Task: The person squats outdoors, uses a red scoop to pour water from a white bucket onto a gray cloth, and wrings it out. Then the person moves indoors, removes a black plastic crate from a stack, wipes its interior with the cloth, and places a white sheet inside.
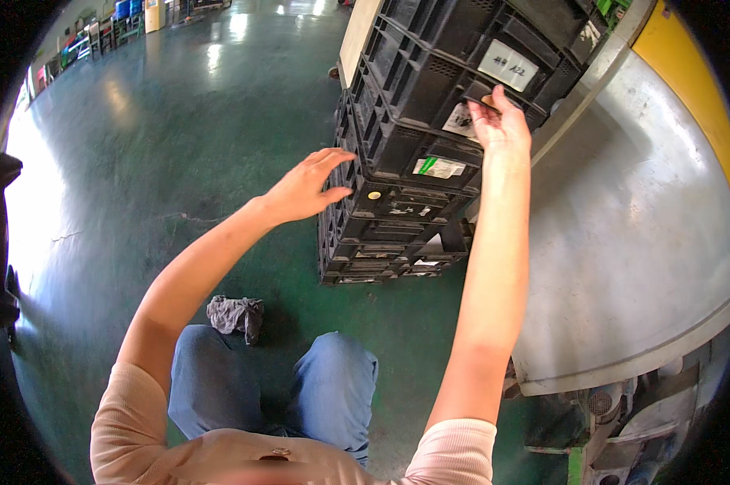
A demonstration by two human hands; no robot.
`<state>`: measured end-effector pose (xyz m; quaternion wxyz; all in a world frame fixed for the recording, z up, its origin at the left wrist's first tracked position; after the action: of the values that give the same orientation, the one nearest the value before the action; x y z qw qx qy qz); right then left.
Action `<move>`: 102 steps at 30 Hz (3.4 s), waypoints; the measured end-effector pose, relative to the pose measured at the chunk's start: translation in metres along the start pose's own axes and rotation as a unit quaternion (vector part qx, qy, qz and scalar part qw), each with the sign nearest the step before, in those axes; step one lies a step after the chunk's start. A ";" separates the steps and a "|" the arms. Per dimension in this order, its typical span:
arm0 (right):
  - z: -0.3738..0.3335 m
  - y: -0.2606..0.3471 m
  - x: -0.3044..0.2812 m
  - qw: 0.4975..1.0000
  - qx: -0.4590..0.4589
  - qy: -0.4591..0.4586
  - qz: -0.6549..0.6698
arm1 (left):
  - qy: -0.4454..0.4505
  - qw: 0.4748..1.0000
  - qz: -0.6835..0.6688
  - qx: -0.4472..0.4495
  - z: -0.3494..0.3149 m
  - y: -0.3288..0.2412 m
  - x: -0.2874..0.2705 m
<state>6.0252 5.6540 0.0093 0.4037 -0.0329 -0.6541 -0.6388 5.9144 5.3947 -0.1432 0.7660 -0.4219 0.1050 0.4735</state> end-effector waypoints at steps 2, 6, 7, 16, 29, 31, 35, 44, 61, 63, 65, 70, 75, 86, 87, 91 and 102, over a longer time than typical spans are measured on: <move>-0.001 0.002 0.000 0.999 0.006 -0.010 0.044 | -0.040 0.999 0.009 -0.021 0.004 0.000 0.011; -0.008 0.002 0.003 1.000 -0.002 -0.008 0.022 | -0.090 0.993 0.020 -0.077 0.027 -0.002 0.041; -0.011 0.001 0.004 1.000 0.003 -0.008 0.023 | -0.098 0.991 0.023 -0.090 0.033 -0.001 0.049; -0.005 0.006 0.010 1.000 -0.012 -0.013 -0.015 | -0.186 0.978 0.017 -0.096 0.061 0.011 0.065; -0.019 0.012 0.002 1.000 -0.009 -0.001 -0.008 | -0.219 0.960 -0.164 -0.060 0.058 0.008 0.067; -0.027 0.015 0.005 0.999 -0.021 0.029 -0.033 | -0.237 0.953 -0.181 -0.048 0.056 0.008 0.070; -0.055 0.025 0.017 0.994 0.017 0.100 -0.031 | -0.271 0.953 -0.132 -0.009 0.046 -0.002 0.056; -0.082 0.000 0.110 0.980 0.022 0.191 0.045 | -0.362 0.931 0.023 0.048 -0.014 -0.001 -0.060; -0.220 -0.380 0.157 0.887 0.263 0.361 0.113 | -0.391 0.888 0.196 -0.138 -0.316 0.148 -0.109; -0.240 -0.412 0.145 0.891 0.280 0.342 0.103 | -0.388 0.888 0.178 -0.171 -0.350 0.158 -0.096; -0.252 -0.442 0.126 0.906 0.305 0.287 0.066 | -0.384 0.888 0.171 -0.188 -0.376 0.170 -0.078; -0.266 -0.501 0.065 0.910 0.305 0.273 0.072 | -0.353 0.895 0.146 -0.231 -0.420 0.210 -0.021; -0.263 -0.538 0.001 0.933 0.288 0.209 0.051 | -0.321 0.911 0.103 -0.238 -0.435 0.242 0.036; -0.243 -0.588 -0.091 0.956 0.264 0.120 0.048 | -0.186 0.918 0.058 -0.344 -0.429 0.316 0.111; -0.242 -0.593 -0.095 0.952 0.282 0.117 0.022 | -0.122 0.897 0.063 -0.420 -0.428 0.328 0.115; -0.224 -0.606 -0.107 0.925 0.330 0.119 -0.145 | 0.090 0.796 0.158 -0.577 -0.407 0.379 0.105; -0.168 -0.568 -0.051 0.743 0.304 0.188 -0.565 | 0.009 0.829 0.068 -0.555 -0.410 0.366 0.088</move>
<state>5.8233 5.4302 -0.5031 0.0724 0.5883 -0.6233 -0.5100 5.7614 5.2164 -0.6478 0.3679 -0.7718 -0.1399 0.4994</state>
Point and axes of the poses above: each hand's wrist, its own z-axis towards the middle knuckle, its own x-axis out of the palm, y = z × x, the point moved 3 cm from there along z, towards the middle knuckle, and after that the axes turned 8 degrees about -z, right-handed, at the moved point
